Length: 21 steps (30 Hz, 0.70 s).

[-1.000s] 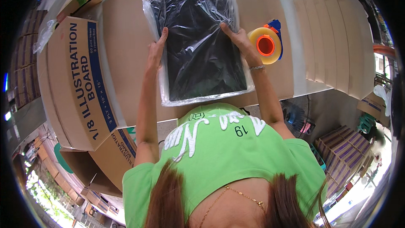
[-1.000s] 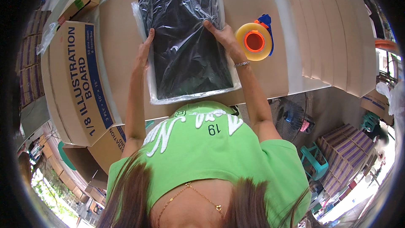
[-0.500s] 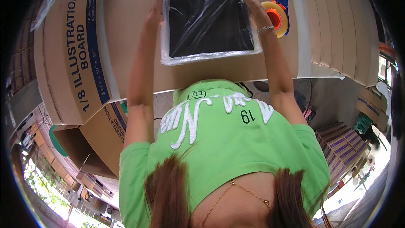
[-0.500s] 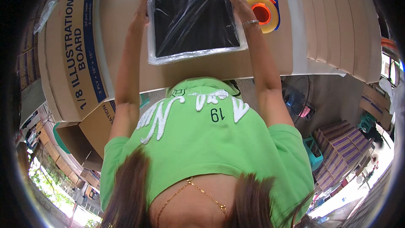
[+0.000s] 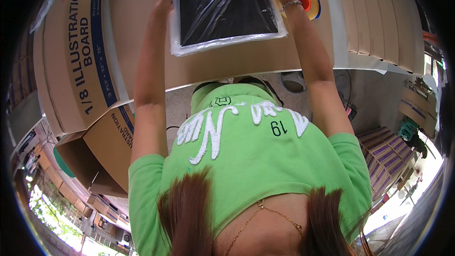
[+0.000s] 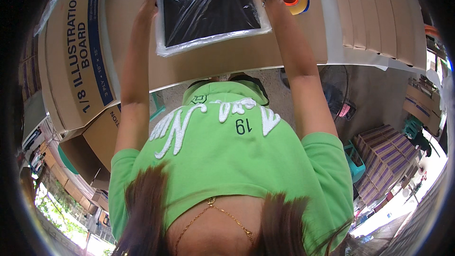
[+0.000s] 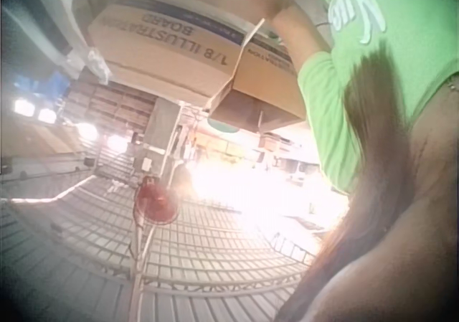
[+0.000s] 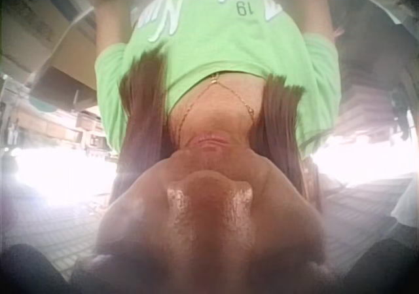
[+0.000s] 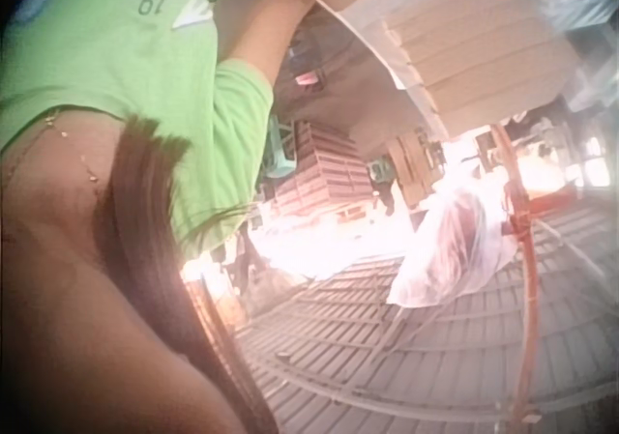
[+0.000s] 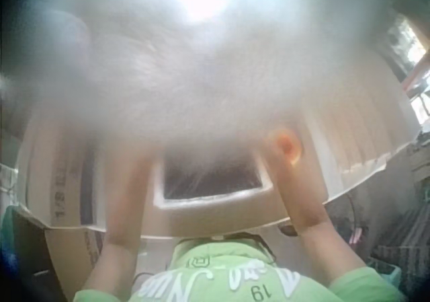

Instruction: The person wraps a stack of illustration boards in brown paper by hand and secures the package with tape from a dispenser.

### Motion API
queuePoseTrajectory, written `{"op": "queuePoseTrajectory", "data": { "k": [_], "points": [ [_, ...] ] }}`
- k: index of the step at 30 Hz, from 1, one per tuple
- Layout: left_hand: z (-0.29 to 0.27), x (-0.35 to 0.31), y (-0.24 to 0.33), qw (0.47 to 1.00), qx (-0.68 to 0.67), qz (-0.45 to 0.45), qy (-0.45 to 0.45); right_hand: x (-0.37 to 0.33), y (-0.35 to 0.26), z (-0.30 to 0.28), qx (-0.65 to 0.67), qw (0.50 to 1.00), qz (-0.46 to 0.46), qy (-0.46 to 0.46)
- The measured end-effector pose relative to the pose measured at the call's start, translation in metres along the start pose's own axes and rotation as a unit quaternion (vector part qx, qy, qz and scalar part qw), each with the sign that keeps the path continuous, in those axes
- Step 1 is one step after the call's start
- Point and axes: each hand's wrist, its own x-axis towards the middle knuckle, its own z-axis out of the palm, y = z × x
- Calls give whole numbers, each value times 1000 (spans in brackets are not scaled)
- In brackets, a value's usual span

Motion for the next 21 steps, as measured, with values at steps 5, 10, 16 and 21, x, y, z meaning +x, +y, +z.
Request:
{"op": "queuePoseTrajectory", "data": {
  "k": [5, 10, 16, 21],
  "points": [
    [-5, -35, 25, 945, -47, -11, -324, -18, 2, -6, -32, 999, -16, -26],
    [13, -38, 26, 964, -30, -9, -263, -35, 0, -1, -67, 996, -45, -42],
    [15, -59, 18, 989, 20, 40, -138, -67, 10, -6, -160, 970, -180, -36],
    [-25, -111, -15, 899, 298, 255, 194, -136, 118, -84, 1, 972, -91, 215]
  ]
}}
